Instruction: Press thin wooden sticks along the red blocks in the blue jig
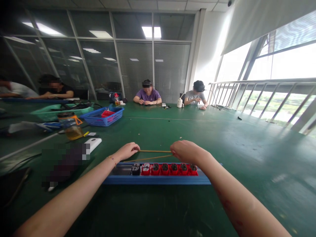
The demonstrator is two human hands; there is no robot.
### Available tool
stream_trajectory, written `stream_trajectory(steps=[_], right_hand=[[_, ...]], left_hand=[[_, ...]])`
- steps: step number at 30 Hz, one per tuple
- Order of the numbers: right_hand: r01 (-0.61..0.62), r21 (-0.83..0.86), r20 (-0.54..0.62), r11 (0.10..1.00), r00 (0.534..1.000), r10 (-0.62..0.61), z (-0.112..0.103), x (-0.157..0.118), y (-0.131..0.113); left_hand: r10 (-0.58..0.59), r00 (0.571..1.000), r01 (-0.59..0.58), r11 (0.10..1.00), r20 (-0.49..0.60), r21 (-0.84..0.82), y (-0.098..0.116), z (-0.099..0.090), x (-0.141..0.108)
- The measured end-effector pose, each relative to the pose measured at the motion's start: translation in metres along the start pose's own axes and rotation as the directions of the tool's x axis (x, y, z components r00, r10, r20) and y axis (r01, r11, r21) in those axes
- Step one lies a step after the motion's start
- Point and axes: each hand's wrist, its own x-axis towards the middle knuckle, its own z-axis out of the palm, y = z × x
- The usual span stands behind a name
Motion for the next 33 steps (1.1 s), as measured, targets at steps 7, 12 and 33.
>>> stream_trajectory(steps=[7,12,33], right_hand=[[-0.135,-0.14,0.135,0.981,0.979,0.154,0.03,0.036,0.021],[-0.136,-0.163,0.168,0.977,0.972,0.164,0.067,0.076,0.013],[-0.211,-0.138,0.211,0.968,0.948,0.237,0.091,0.076,0.044]], left_hand=[[-0.086,0.996,0.083,0.992,-0.032,-0.095,0.0,-0.003,-0.002],[-0.067,0.997,0.068,0.997,-0.034,0.027,0.007,-0.008,-0.005],[0.084,0.996,-0.081,0.955,0.002,0.287,0.02,-0.009,-0.006]])
